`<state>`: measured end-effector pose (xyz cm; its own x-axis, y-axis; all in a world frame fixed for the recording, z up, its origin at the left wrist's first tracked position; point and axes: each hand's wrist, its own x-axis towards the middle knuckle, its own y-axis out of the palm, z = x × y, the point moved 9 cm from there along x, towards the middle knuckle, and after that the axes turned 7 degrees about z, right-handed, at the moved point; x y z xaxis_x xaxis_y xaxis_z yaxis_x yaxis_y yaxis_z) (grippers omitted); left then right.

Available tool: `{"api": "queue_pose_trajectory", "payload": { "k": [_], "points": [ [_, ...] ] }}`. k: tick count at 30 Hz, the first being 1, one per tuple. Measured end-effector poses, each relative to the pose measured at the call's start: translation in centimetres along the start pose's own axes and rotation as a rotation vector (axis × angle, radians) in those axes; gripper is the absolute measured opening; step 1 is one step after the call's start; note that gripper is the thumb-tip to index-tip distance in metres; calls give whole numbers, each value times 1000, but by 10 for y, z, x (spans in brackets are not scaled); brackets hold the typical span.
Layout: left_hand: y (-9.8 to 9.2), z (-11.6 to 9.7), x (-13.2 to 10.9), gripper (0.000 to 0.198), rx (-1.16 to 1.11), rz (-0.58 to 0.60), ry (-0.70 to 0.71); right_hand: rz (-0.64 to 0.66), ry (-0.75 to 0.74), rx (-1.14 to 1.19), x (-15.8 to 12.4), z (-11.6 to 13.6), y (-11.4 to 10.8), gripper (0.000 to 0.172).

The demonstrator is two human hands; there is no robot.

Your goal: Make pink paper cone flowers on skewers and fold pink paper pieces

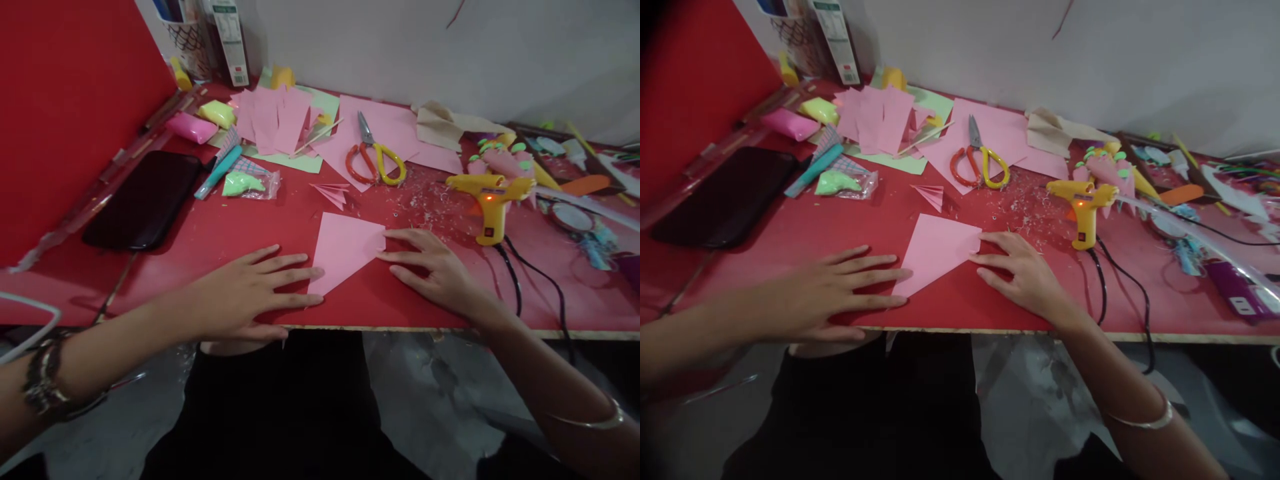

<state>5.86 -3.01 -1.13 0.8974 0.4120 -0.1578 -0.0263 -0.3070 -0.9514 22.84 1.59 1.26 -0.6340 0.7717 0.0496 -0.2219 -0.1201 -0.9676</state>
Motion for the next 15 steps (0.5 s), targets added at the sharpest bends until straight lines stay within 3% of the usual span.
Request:
{"api": "queue_pose_trajectory", "payload": {
  "k": [6, 15],
  "points": [
    [0, -2, -14, 48, -12, -8, 44, -15, -9, -31, 0, 4, -2, 26],
    [0, -7, -20, 46, 26, -40, 46, -75, 13, -262, -4, 27, -8, 30]
  ]
}}
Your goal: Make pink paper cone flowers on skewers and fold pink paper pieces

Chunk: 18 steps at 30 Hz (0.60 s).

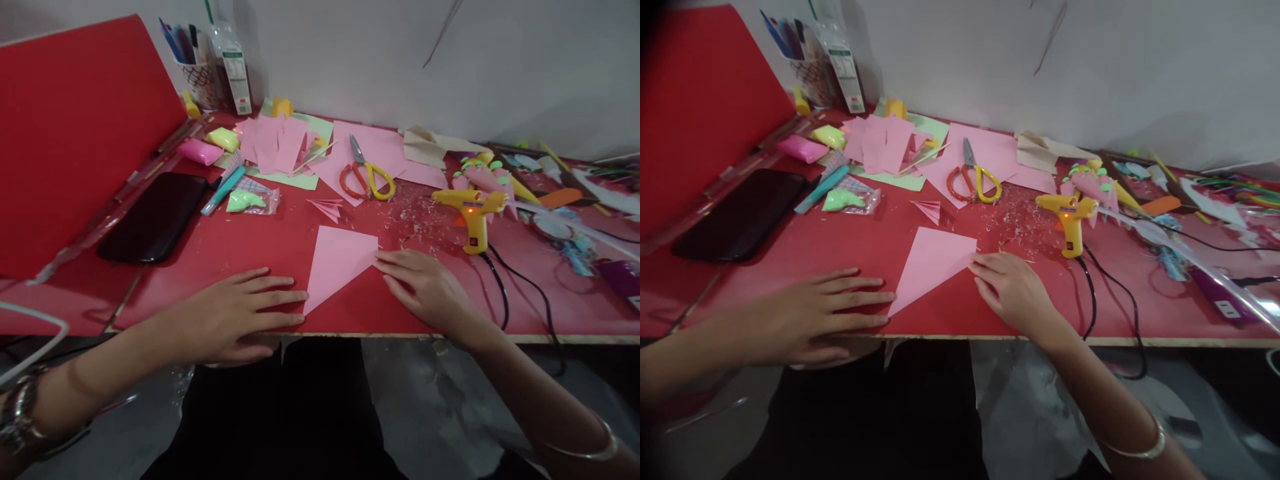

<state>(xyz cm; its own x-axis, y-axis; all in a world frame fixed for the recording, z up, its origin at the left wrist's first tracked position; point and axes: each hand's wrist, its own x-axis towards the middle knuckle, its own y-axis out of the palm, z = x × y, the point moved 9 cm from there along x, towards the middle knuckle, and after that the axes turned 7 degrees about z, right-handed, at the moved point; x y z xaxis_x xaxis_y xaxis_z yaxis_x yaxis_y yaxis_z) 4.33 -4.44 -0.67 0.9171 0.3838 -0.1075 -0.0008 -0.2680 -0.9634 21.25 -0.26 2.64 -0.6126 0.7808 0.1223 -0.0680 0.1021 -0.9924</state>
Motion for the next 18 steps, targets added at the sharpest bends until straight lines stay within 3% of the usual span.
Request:
{"api": "queue_pose_trajectory", "payload": {
  "k": [6, 11, 15, 18],
  "points": [
    [-14, -6, 6, 43, -23, -39, -36, -27, 31, -216, 5, 5, -4, 29],
    [-33, -8, 27, 35, 63, -237, -252, -19, 39, -347, 12, 21, -1, 23],
    [-34, 7, 51, 52, 85, -247, -435, 0, 11, -272, 14, 42, 0, 23],
    [-33, 16, 63, 43, 56, -178, -445, 20, -24, -85, 16, 50, -1, 24]
  ]
}}
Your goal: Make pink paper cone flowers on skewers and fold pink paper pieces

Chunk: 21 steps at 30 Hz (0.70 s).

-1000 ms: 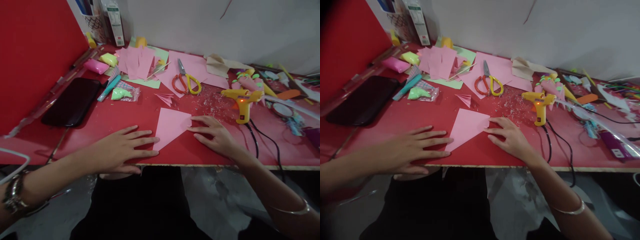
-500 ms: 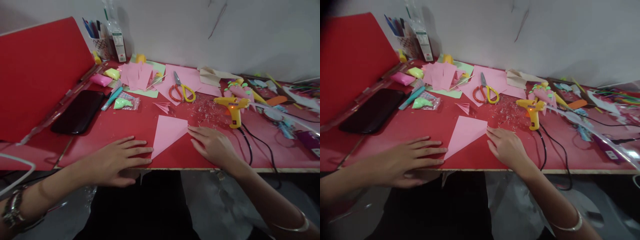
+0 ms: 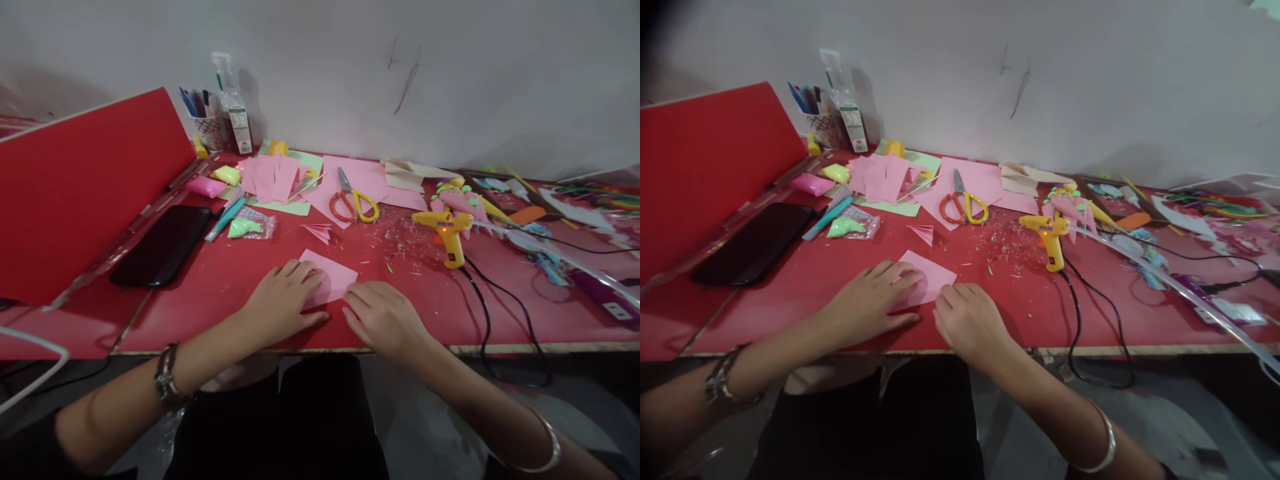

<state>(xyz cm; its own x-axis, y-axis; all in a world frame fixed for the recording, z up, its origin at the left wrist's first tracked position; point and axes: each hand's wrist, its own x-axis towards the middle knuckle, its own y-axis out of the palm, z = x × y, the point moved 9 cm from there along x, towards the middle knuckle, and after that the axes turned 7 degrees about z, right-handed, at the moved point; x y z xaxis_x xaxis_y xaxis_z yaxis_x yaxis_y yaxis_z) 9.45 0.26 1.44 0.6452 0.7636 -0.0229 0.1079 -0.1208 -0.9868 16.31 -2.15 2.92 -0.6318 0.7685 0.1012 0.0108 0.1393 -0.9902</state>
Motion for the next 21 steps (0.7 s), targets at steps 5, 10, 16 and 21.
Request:
{"api": "queue_pose_trajectory", "payload": {
  "k": [5, 10, 16, 21],
  "points": [
    [-1, 10, 3, 36, 27, 47, 114, 40, -36, 275, 3, -14, 3, 36],
    [2, 20, -4, 33, 82, 62, 248, 156, -123, 262, -1, -10, 21, 52],
    [0, 10, -23, 51, 53, -13, 151, 108, -63, 267, -2, 24, 22, 58],
    [5, 2, -35, 65, -10, -12, -1, 134, -117, 424, 0, 44, 21, 44]
  ]
}}
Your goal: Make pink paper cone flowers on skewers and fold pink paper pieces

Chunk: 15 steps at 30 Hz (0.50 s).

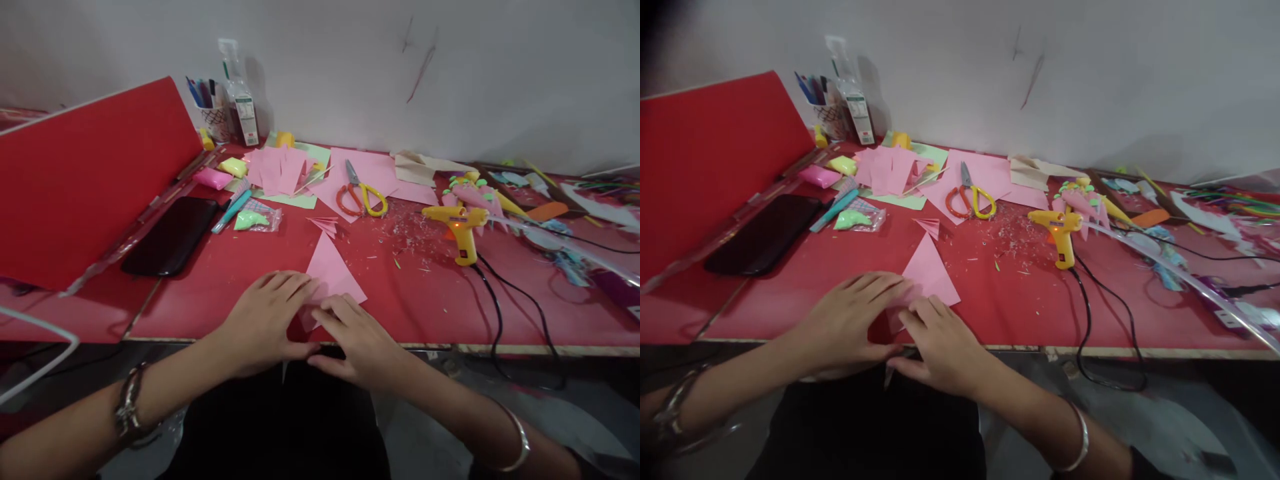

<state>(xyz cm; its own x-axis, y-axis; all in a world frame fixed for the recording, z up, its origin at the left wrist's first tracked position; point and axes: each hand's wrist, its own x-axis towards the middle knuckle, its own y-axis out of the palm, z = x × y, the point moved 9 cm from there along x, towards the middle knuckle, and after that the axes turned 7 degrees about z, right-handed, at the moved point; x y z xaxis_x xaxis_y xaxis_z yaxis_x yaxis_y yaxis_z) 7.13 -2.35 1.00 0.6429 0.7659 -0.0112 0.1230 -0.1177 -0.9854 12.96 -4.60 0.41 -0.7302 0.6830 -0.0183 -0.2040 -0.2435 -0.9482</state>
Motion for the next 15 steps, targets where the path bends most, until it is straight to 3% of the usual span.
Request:
{"api": "queue_pose_trajectory", "payload": {
  "k": [5, 9, 15],
  "points": [
    [5, 0, -6, 61, 23, -8, 23, 3, -28, -23, -4, -18, -13, 62],
    [8, 3, -11, 58, 2, -5, 37, 41, -30, -62, -9, -29, -11, 71],
    [7, -2, -14, 47, -73, 38, 47, -12, 1, -38, -10, -19, -5, 49]
  ]
}}
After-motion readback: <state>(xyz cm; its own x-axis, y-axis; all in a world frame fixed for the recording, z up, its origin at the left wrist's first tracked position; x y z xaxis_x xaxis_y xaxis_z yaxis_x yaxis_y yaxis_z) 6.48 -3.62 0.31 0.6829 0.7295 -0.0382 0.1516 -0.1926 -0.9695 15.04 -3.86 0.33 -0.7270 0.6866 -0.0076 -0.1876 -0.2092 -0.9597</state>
